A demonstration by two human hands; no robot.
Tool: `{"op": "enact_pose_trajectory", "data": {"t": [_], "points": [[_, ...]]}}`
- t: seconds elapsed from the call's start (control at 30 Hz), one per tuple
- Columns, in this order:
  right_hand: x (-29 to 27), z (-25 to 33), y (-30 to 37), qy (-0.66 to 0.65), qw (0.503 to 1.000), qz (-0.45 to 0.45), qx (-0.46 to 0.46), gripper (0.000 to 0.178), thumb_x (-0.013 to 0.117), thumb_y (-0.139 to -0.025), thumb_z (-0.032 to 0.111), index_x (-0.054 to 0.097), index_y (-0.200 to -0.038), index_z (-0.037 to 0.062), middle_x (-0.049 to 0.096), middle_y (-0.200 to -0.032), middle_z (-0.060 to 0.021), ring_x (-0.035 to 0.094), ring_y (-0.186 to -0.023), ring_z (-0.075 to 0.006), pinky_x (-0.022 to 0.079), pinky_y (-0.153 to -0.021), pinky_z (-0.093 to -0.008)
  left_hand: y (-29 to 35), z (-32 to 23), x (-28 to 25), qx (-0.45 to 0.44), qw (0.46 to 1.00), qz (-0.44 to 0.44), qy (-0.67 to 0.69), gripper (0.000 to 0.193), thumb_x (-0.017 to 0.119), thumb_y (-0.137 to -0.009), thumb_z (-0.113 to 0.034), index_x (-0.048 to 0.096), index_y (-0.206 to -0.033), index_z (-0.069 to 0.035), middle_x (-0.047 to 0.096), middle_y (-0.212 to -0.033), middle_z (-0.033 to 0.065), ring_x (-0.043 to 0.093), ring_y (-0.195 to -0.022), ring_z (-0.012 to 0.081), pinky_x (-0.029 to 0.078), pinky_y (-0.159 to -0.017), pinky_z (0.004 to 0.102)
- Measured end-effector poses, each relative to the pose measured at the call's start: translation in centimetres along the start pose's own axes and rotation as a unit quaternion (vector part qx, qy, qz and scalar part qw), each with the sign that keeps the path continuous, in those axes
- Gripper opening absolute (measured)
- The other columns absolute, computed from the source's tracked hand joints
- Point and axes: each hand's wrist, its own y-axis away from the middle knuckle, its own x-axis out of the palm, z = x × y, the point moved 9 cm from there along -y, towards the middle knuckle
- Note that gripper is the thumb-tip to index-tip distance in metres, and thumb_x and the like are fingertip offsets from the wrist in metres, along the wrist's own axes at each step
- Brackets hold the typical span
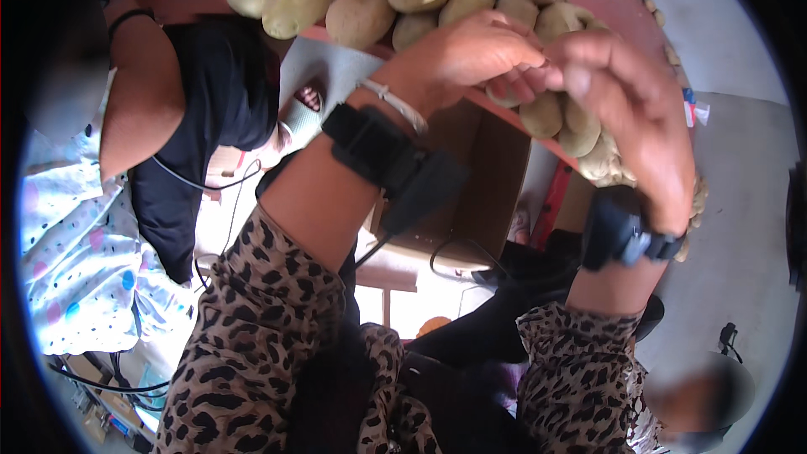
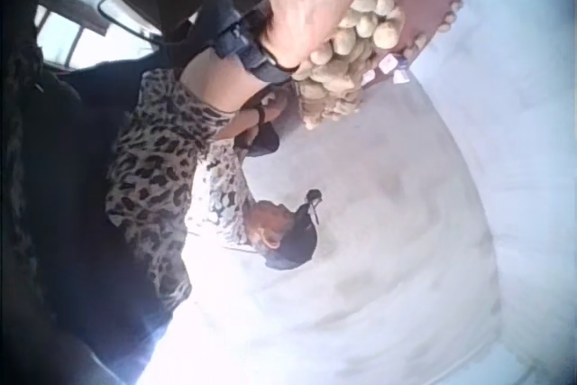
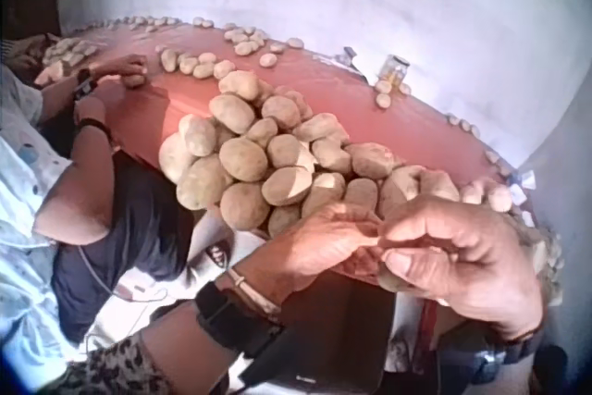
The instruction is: Sorting potatoes on a long table and placing selected ones into a cardboard box.
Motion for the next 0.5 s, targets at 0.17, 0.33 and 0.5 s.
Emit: {"op": "enact_pose_trajectory", "data": {"t": [0.17, 0.33, 0.5], "points": [[4.4, -4.5, 4.8, 0.013, 0.996, 0.068, 0.059, 0.007, 0.062, -0.078, 0.002, 0.059, -0.083, 0.0009, 0.058, -0.077, -0.0048, 0.055, -0.068, -0.0123, 0.043, -0.061, -0.0243, 1.4, -0.6, 0.2, -0.023, 0.990, 0.031, -0.134, 0.022, 0.057, -0.084, -0.026, 0.063, -0.087, -0.005, 0.063, -0.077, 0.0005, 0.058, -0.069, 0.0080, 0.043, -0.060, 0.0212], [11.2, -15.9, 6.9, -0.015, 0.968, 0.155, 0.194, 0.020, 0.066, -0.077, 0.019, 0.060, -0.084, 0.0011, 0.059, -0.074, -0.0082, 0.057, -0.065, -0.0186, 0.044, -0.058, -0.0304, 2.7, -0.3, -0.6, -0.041, 0.980, 0.029, -0.191, 0.024, 0.058, -0.084, -0.029, 0.064, -0.085, -0.006, 0.063, -0.077, -0.0003, 0.058, -0.070, 0.0074, 0.042, -0.060, 0.0206], [20.4, -27.3, 8.0, 0.167, 0.907, 0.317, 0.221, 0.025, 0.062, -0.079, 0.022, 0.061, -0.095, 0.0038, 0.061, -0.084, -0.0105, 0.061, -0.079, -0.0203, 0.048, -0.072, -0.0341, 4.0, -0.4, -1.3, -0.077, 0.976, 0.022, -0.205, 0.024, 0.057, -0.085, -0.027, 0.063, -0.087, -0.005, 0.062, -0.078, 0.0000, 0.058, -0.070, 0.0061, 0.042, -0.058, 0.0183]]}}
